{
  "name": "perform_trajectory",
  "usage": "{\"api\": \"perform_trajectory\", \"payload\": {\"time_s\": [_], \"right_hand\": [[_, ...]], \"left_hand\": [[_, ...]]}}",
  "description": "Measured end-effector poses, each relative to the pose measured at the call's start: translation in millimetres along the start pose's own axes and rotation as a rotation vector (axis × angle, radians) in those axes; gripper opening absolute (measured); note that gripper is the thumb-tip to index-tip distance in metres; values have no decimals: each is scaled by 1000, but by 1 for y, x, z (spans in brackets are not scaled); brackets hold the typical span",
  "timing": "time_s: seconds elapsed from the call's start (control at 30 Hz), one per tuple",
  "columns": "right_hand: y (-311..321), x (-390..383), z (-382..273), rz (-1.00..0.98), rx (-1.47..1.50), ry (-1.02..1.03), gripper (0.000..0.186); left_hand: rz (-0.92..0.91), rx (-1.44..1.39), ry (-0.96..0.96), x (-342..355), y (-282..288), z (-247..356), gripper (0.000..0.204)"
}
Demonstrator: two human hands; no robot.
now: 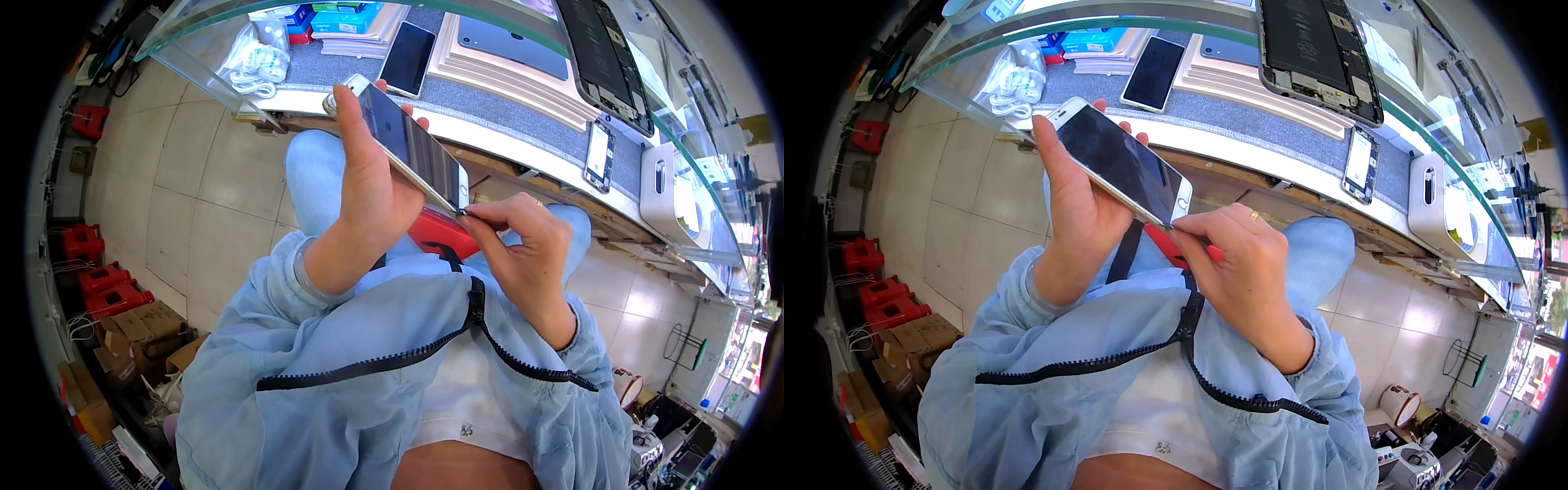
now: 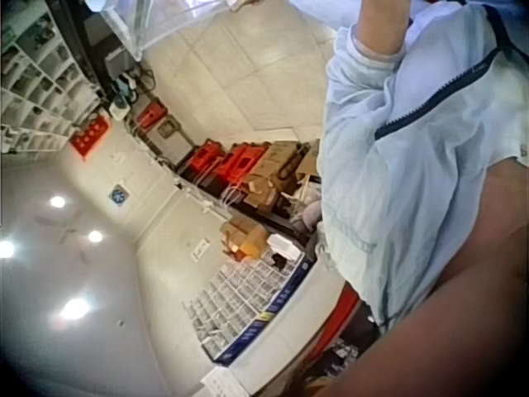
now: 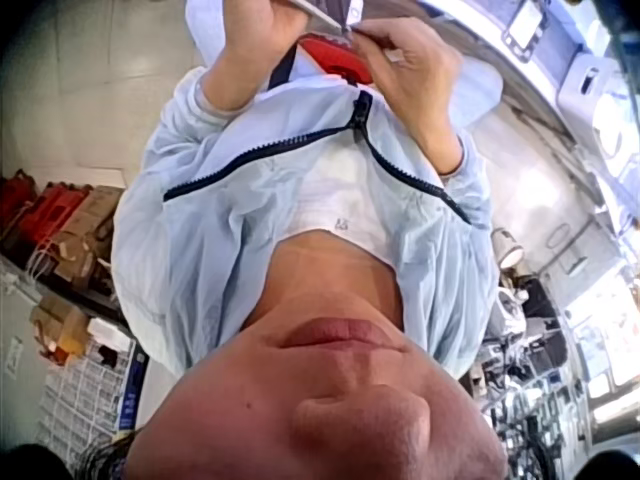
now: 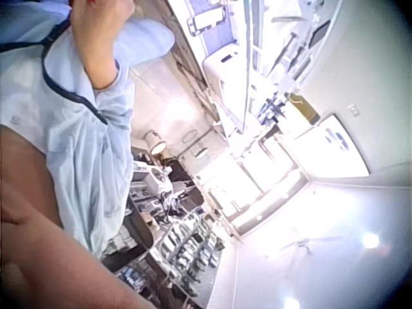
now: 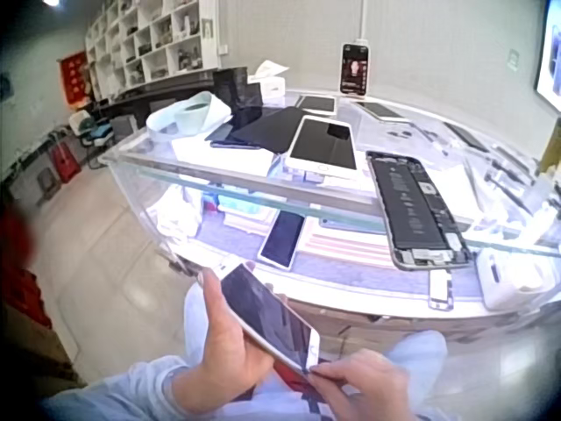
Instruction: The person uses a prying tool to open a white smartphone and then uses a screwdriver to remove screws and a camera module from the internal chassis. The removed camera is briefly inspected before the clip ends.
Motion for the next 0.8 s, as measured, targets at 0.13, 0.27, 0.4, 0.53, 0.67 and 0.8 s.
{"api": "perform_trajectory", "payload": {"time_s": [0.13,0.27,0.4,0.53,0.67,0.8], "right_hand": [[-6,4,3,26,20,35,13],[-13,16,3,4,76,15,12],[-24,24,8,-15,161,-2,11],[-30,23,-3,26,-30,188,12],[-37,8,-6,89,-236,435,25],[-43,1,-3,131,-264,502,27]], "left_hand": [[8,-19,-17,3,2,2,66],[41,-53,-25,9,3,8,63],[69,-55,-52,14,8,12,63],[120,-50,-49,18,15,14,63],[145,-22,-48,19,17,11,63],[134,-16,-65,16,18,9,63]]}}
Point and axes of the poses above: each hand's wrist, its own x-axis towards the middle knuckle, its own y-axis out of the back of the hand, z = x × y, the point moved 4 cm from there along x, towards the middle knuckle, and after that the axes turned 3 degrees about y, right-handed, at the moved point
